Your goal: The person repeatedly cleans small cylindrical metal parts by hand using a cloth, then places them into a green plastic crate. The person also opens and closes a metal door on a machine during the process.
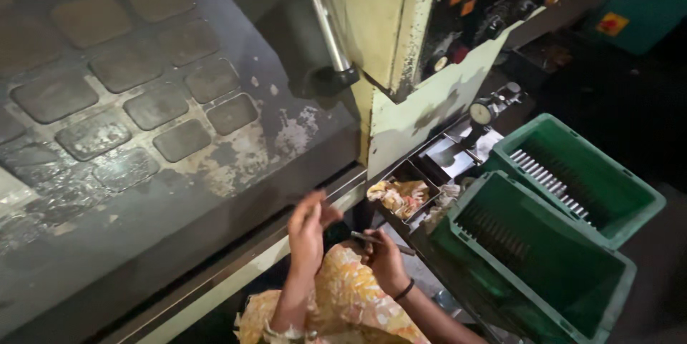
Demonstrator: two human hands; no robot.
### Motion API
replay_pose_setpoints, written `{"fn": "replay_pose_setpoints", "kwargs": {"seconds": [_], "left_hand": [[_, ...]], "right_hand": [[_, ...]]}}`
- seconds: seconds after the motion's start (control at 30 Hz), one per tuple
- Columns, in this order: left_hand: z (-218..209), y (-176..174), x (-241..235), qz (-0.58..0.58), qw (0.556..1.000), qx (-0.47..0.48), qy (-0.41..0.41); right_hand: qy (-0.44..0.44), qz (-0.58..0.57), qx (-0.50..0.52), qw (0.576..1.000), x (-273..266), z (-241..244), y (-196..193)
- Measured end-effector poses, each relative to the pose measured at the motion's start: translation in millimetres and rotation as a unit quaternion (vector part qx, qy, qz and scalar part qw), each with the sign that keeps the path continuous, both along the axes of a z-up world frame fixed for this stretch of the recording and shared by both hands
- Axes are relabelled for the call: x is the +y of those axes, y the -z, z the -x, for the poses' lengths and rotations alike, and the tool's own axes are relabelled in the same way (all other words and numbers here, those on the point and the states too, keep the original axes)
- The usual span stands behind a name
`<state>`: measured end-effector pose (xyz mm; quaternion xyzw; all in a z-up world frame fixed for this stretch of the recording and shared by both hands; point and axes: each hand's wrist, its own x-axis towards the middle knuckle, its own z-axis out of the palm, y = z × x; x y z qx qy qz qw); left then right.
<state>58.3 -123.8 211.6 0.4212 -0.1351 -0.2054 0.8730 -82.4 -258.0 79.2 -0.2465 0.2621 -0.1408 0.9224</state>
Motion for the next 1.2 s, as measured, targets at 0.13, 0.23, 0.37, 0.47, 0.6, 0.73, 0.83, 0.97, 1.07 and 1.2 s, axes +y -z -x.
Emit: {"fn": "replay_pose_setpoints", "kwargs": {"seconds": [0.13, 0.23, 0.37, 0.47, 0.6, 0.73, 0.83, 0.97, 1.07, 1.2], "left_hand": [[-20.5, -107.7, -35.3, -0.090, 0.941, -0.308, -0.110], [-44.9, -167.0, -58.6, -0.125, 0.893, -0.404, -0.156], [-73.3, -211.1, -93.8, -0.077, 0.860, -0.471, -0.178], [-94.3, -222.3, -121.4, -0.103, 0.870, -0.441, -0.195], [-122.3, -222.8, -143.7, -0.154, 0.885, -0.388, -0.205], [-145.4, -228.2, -182.2, -0.137, 0.862, -0.403, -0.276], [-158.2, -227.7, -206.6, -0.156, 0.815, -0.418, -0.368], [-171.1, -230.5, -216.6, 0.016, 0.978, -0.196, -0.062], [-172.0, -231.9, -211.4, 0.066, 0.984, -0.165, 0.015], [-171.8, -231.6, -198.0, 0.086, 0.972, -0.197, 0.095]], "right_hand": [[0.000, -0.017, -0.039, 0.999, -3.3, 3.8, -35.4], [-0.004, -0.030, -0.024, 0.999, -2.7, 8.4, -65.7], [-0.017, -0.097, -0.054, 0.994, -7.5, 11.7, -99.3], [-0.014, -0.107, -0.075, 0.991, -13.2, 10.4, -111.0], [-0.013, -0.117, -0.122, 0.985, -10.8, 15.6, -113.2], [-0.039, -0.123, -0.103, 0.986, -6.0, 22.6, -114.5], [-0.027, -0.129, -0.055, 0.990, -2.2, 23.9, -112.2], [-0.031, -0.128, -0.049, 0.990, 3.0, 21.0, -111.5], [-0.040, -0.111, -0.043, 0.992, 9.7, 17.6, -112.2], [-0.052, -0.105, -0.054, 0.992, 18.1, 13.5, -117.7]]}}
